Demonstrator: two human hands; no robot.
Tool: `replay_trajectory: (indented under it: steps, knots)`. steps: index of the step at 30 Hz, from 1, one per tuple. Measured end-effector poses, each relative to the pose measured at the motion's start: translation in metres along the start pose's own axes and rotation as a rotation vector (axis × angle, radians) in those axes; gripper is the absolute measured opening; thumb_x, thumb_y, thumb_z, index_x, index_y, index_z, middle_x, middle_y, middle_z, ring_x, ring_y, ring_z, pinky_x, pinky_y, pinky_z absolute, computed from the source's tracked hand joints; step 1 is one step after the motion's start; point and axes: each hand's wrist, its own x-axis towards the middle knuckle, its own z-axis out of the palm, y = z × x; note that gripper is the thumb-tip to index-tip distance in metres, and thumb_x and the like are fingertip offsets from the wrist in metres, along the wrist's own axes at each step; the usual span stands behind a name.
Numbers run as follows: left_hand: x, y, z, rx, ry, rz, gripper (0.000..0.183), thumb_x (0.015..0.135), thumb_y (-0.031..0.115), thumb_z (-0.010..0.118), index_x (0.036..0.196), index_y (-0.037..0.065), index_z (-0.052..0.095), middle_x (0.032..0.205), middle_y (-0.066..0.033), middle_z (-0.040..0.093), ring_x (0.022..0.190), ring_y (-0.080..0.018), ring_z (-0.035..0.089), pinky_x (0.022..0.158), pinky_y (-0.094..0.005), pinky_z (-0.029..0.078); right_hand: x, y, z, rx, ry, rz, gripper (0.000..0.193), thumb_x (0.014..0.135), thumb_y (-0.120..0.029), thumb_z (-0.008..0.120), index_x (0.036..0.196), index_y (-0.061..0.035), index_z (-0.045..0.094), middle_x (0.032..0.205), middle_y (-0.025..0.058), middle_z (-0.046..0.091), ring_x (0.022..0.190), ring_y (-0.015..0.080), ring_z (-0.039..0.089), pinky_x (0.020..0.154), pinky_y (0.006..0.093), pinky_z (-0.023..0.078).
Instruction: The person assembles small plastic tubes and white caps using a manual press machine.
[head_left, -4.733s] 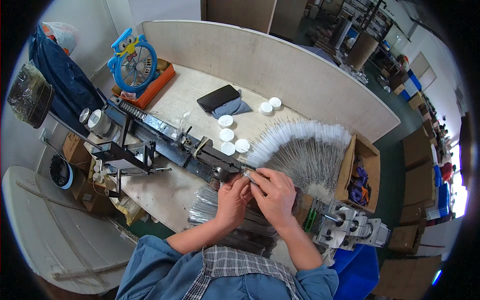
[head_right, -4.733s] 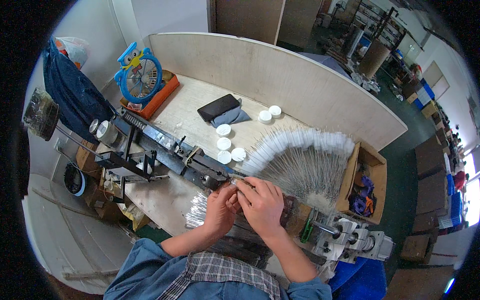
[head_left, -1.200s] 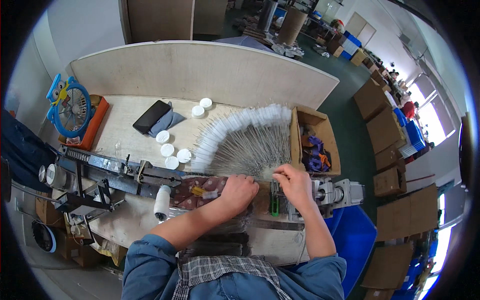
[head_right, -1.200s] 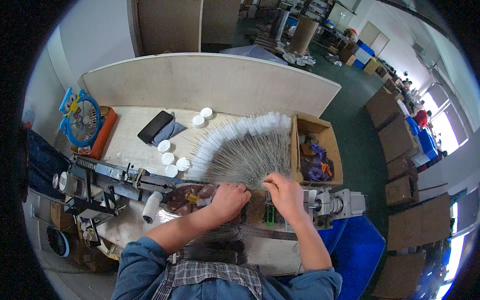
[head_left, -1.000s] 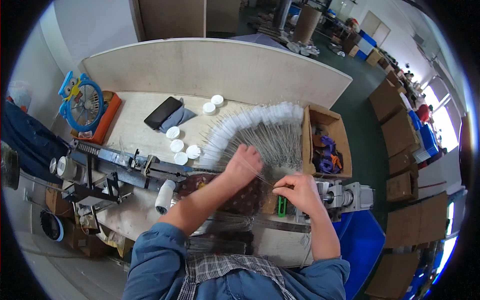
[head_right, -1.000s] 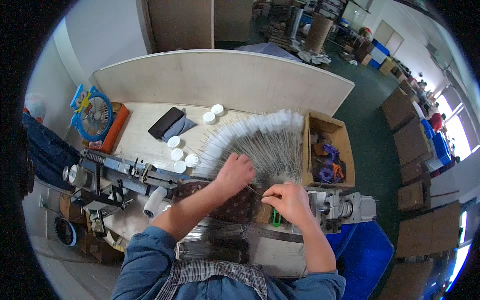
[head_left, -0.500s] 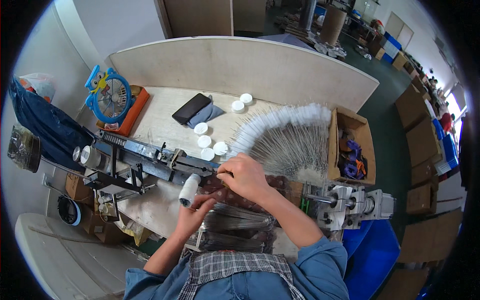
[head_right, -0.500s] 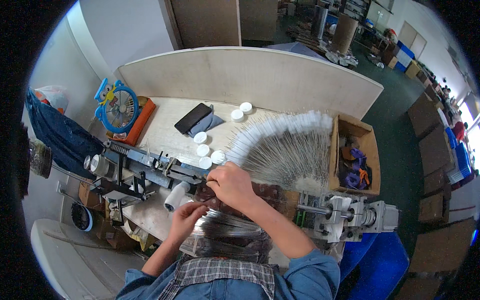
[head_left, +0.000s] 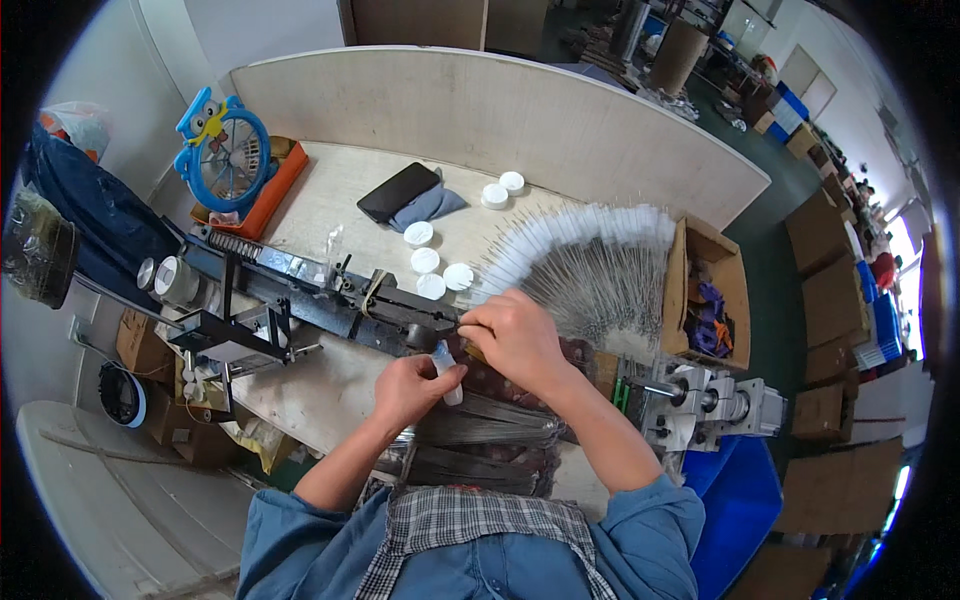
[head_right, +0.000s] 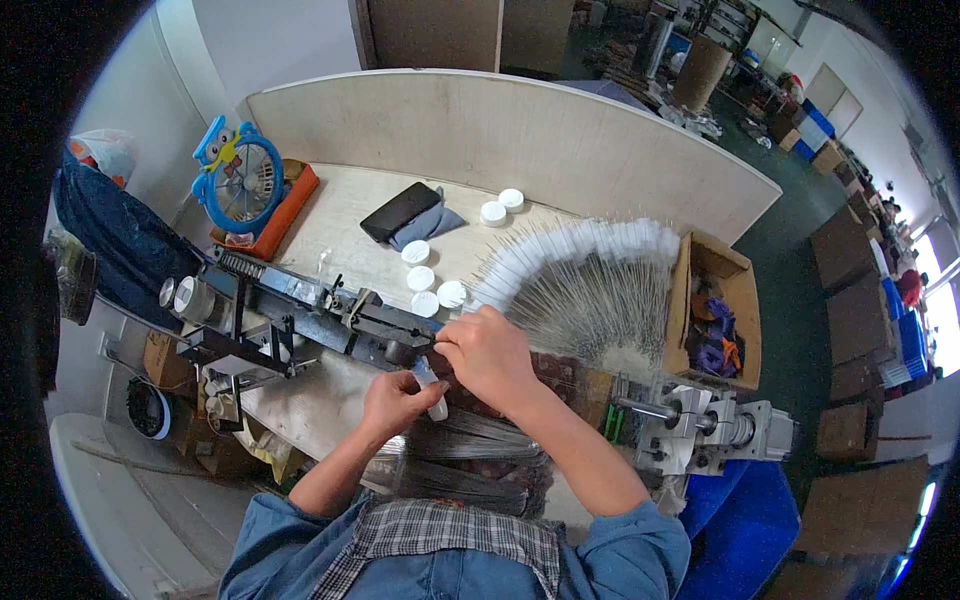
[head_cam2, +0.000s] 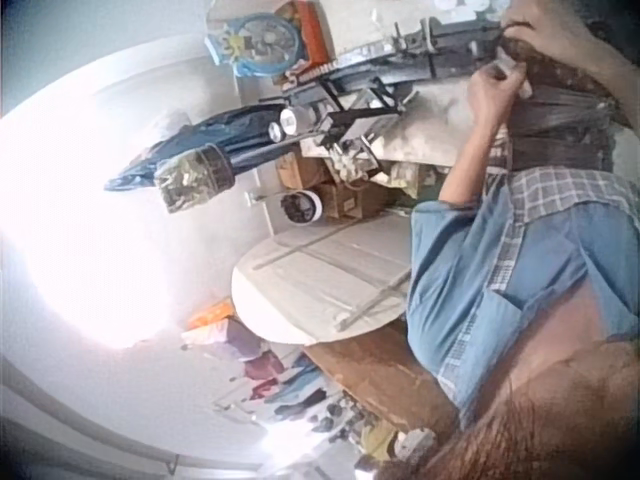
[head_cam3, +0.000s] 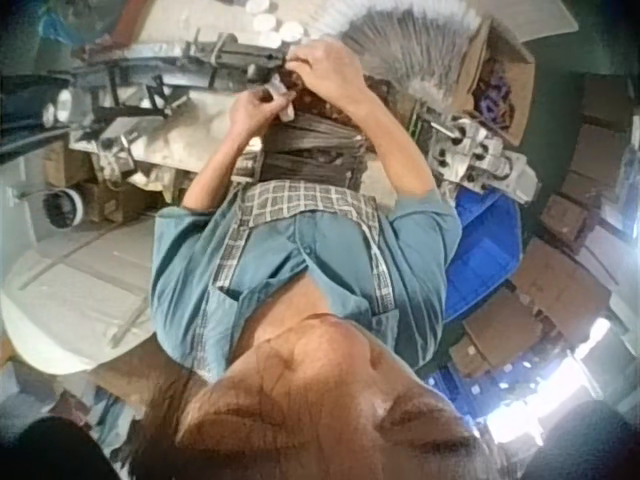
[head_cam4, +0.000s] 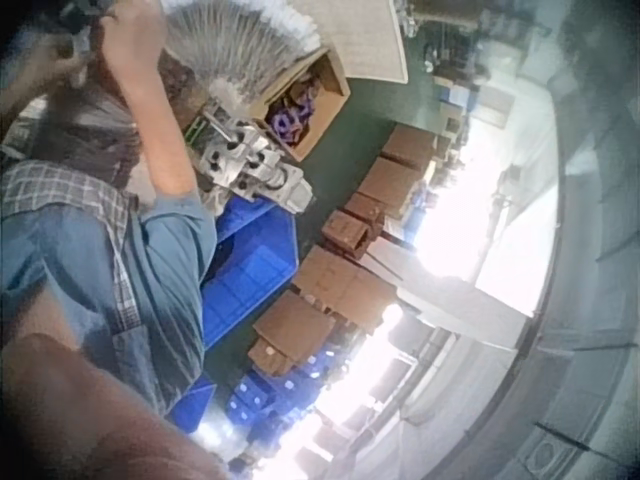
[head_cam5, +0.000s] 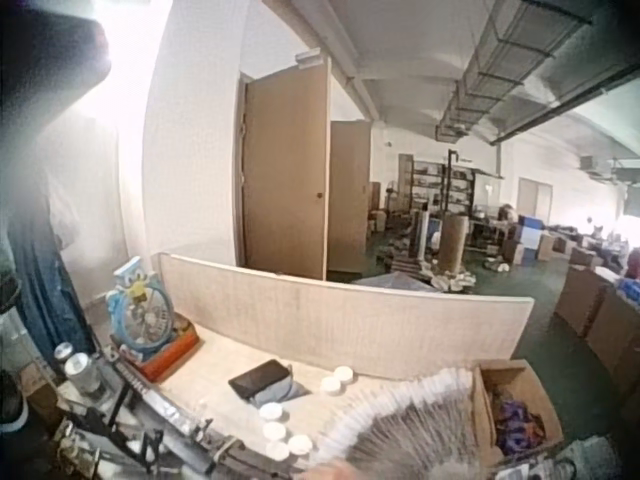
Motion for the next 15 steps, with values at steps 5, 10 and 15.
replay_trajectory:
  steps: [5, 10, 15]
  knots:
    - [-0.002, -0.007, 0.029, -0.716, 0.027, 0.085, 0.04, 0.076, 0.039, 0.074, 0.084, 0.001, 0.064, 0.073, -0.0072, 0.064, 0.066, -0.0148, 0.061, 0.056, -0.0302, 0.045, -0.029, -0.001, -0.019, 0.014, 0.211, -0.135, 0.011, 0.075, -0.011, 0.07, 0.084, -0.0048, 0.069, 0.079, 0.0079, 0.066, 0.076, 0.0258, 0.061, 0.067, 0.0346, 0.05]
    - [0.004, -0.005, 0.032, -0.445, -0.005, 0.207, 0.013, 0.076, 0.009, 0.065, 0.075, 0.004, 0.052, 0.069, -0.0012, 0.057, 0.064, -0.009, 0.052, 0.056, -0.0271, 0.043, -0.067, 0.019, 0.016, 0.067, 0.119, -0.137, 0.019, 0.078, -0.01, 0.065, 0.096, -0.0048, 0.065, 0.083, 0.0086, 0.064, 0.073, 0.0268, 0.063, 0.063, 0.0369, 0.052]
    - [-0.001, 0.009, -0.003, -0.304, -0.067, 0.277, 0.019, 0.074, 0.011, 0.07, 0.083, 0.001, 0.058, 0.068, -0.0016, 0.055, 0.065, -0.0097, 0.05, 0.058, -0.0274, 0.043, -0.057, 0.037, 0.044, -0.121, -0.064, -0.097, 0.011, 0.082, -0.01, 0.058, 0.091, -0.0031, 0.061, 0.084, 0.011, 0.054, 0.08, 0.0282, 0.061, 0.062, 0.0395, 0.052]
